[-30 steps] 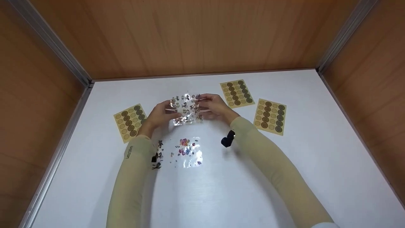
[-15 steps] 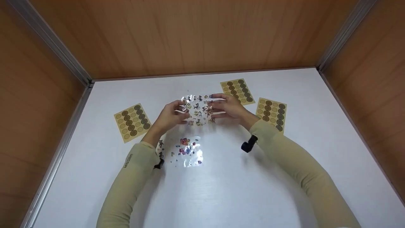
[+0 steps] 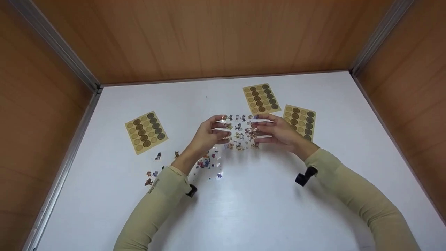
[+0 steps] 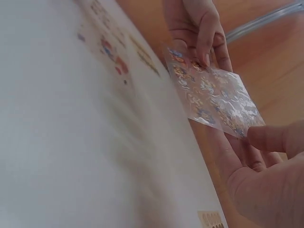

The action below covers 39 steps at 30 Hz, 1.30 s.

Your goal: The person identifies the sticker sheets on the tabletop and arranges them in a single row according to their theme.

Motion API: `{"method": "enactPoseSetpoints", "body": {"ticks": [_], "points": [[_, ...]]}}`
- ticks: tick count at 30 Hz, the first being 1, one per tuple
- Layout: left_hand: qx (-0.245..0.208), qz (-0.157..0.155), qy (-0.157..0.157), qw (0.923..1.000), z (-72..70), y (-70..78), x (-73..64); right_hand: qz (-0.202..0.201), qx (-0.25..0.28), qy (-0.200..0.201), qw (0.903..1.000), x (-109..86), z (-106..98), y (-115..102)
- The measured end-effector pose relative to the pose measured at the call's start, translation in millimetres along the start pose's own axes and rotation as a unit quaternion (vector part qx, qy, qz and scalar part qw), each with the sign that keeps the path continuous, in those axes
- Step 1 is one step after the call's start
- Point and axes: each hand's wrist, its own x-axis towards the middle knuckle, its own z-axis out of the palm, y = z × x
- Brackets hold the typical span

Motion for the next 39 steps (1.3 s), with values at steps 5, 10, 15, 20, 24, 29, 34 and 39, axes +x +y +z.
{"method": "enactPoseSetpoints", "body": {"ticks": [5,10,15,20,24,29,34,39], "points": [[0.097,0.02,0.005,0.9951,17.6,-12.0,-11.4,0.007,-0.007,-0.004,0.9999,-17.5,-10.7,8.9],[0.142,0.045,0.007,0.9888,25.4,-20.0,-20.5,0.004,-0.03,-0.005,0.9995,-29.8,-14.9,15.0],[0.161,0.052,0.005,0.9855,27.4,-27.4,-28.7,-0.005,-0.084,-0.014,0.9964,-38.2,-16.7,23.3],[0.166,0.048,0.008,0.985,29.1,-36.2,-33.1,-0.007,-0.123,-0.024,0.9921,-42.9,-21.6,27.5],[0.182,0.033,0.016,0.9826,30.3,-42.6,-34.5,0.0,-0.127,-0.034,0.9914,-44.0,-23.7,29.3],[0.185,0.014,0.022,0.9823,32.4,-47.5,-37.3,0.01,-0.131,-0.036,0.9907,-44.6,-25.0,34.5],[0.214,0.002,0.028,0.9763,33.8,-48.2,-38.4,0.022,-0.123,-0.032,0.9916,-45.1,-25.9,36.4],[0.245,-0.007,0.033,0.969,36.1,-49.4,-40.0,0.022,-0.124,-0.034,0.9915,-42.8,-25.9,37.9]]}}
